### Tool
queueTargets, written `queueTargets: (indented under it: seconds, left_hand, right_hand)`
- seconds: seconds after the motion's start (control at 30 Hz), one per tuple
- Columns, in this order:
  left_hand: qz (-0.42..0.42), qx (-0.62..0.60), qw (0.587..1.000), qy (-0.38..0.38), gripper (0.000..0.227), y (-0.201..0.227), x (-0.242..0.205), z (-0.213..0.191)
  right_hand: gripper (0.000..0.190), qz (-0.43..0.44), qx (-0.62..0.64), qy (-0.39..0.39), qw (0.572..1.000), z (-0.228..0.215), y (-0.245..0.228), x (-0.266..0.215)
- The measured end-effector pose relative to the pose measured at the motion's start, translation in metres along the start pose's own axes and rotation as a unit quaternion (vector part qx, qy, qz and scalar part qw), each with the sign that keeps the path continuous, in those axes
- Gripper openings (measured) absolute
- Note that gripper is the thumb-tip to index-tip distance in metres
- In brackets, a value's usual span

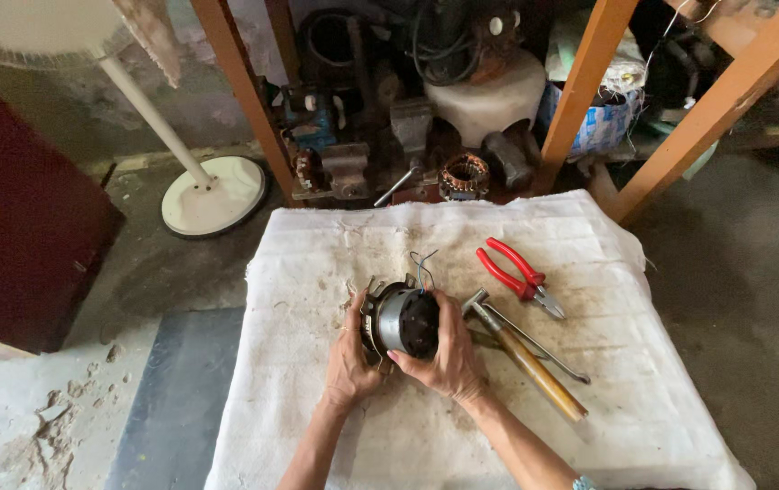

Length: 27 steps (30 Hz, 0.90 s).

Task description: The person disassembles a small electric motor on a white cloth-covered table. They use a hammer to tap the motor casing and a screwdriver to pry it open, then remove the rotor and separate the internal components by hand.

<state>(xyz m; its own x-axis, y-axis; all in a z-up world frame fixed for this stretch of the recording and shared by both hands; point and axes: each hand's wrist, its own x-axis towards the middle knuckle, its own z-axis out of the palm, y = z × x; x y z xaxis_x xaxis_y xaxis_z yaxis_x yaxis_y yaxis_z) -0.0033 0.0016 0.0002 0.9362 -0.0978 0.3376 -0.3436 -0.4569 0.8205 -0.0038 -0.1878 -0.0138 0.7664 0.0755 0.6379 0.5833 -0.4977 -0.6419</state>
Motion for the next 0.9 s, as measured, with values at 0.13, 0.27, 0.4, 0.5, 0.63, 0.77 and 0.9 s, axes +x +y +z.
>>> queueTargets:
  seconds: [0.13,0.27,0.4,0.5,0.63,0.77,0.9]
  left_hand:
    - [0.044,0.021,0.997,0.058,0.107,-0.004,-0.011,0.006]
    - [0.003,0.067,0.994,0.084,0.103,-0.006,-0.016,0.009]
    - [0.046,0.059,0.995,0.072,0.109,-0.003,-0.016,0.004]
    - [0.035,0.055,0.997,0.051,0.109,-0.003,-0.013,0.003]
    - [0.026,0.053,0.997,0.043,0.107,0.002,-0.010,0.001]
    - [-0.044,0.034,0.998,0.023,0.104,0.005,-0.009,-0.002]
    - [-0.086,0.053,0.995,0.020,0.099,0.002,-0.014,0.001]
  right_hand:
    - [0.106,-0.006,0.011,-0.001,1.000,-0.002,-0.004,0.002]
    - [0.107,-0.023,-0.009,-0.014,1.000,-0.007,-0.004,-0.001]
    - [0.094,0.001,0.035,-0.012,0.999,-0.013,-0.003,0.003]
    - [0.066,0.082,0.072,0.025,0.994,-0.012,-0.006,0.013]
    - [0.039,0.098,0.036,0.092,0.990,-0.005,-0.013,0.033]
    - [0.025,0.134,0.083,0.111,0.981,-0.006,-0.006,0.044]
    - [0.018,0.123,0.119,0.075,0.982,-0.012,0.012,0.039]
